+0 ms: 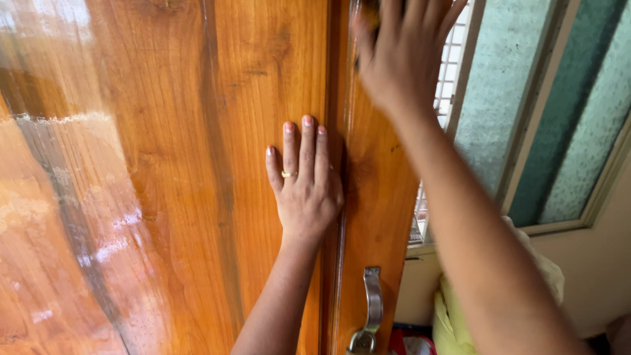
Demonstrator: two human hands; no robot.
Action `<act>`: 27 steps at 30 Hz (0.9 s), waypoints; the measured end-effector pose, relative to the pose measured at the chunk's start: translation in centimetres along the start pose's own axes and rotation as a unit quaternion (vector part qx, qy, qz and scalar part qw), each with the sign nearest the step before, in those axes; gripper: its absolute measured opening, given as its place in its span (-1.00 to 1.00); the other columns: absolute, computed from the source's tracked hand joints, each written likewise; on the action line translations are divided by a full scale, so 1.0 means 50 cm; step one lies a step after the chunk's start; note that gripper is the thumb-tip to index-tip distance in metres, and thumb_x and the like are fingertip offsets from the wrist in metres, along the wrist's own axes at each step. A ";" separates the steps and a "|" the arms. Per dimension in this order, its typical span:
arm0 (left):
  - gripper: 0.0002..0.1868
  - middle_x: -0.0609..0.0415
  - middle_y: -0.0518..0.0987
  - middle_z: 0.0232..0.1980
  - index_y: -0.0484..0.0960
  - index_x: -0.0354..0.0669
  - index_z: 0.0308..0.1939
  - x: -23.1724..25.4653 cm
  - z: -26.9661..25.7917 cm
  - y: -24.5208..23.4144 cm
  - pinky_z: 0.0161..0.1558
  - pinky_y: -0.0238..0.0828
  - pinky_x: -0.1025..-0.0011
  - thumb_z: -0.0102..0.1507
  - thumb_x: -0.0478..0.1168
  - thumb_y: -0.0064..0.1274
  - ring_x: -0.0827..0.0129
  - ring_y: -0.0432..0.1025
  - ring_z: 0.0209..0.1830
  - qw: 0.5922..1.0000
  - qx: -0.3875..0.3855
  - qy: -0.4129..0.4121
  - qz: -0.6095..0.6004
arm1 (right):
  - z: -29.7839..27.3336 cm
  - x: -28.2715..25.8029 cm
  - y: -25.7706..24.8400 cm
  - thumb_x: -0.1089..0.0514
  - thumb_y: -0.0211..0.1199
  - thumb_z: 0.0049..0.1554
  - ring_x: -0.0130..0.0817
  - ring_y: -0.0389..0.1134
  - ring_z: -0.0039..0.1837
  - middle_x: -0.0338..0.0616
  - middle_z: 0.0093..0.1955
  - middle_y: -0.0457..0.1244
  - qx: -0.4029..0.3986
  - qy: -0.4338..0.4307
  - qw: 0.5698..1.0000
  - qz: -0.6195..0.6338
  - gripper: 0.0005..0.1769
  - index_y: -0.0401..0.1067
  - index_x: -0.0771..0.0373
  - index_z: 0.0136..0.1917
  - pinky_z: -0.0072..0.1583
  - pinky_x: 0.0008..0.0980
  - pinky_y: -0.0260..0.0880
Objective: The person scrubs a wooden door with a dark scouring pad, repeatedly dipping it into a white bucket of liquid. They clean the door surface, the metal latch, and the handle area, focusing on removing dirt from the wood grain and hardware.
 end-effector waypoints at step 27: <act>-0.56 0.02 0.44 0.33 0.46 -0.17 0.30 -0.008 0.253 -0.014 0.40 0.08 0.01 0.38 -0.10 -0.06 0.14 0.28 0.33 0.994 0.104 0.016 -0.006 | -0.118 -0.040 -0.078 0.02 0.13 0.31 0.25 -0.08 0.65 0.26 0.57 0.01 0.069 -0.081 0.990 0.097 -0.23 -0.07 0.07 0.68 0.58 0.43 -0.36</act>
Point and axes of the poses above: each hand's wrist, its own z-axis towards the middle knuckle, its own y-axis out of the palm, x = y × z, the point moved 5 cm from there along z, towards the middle knuckle
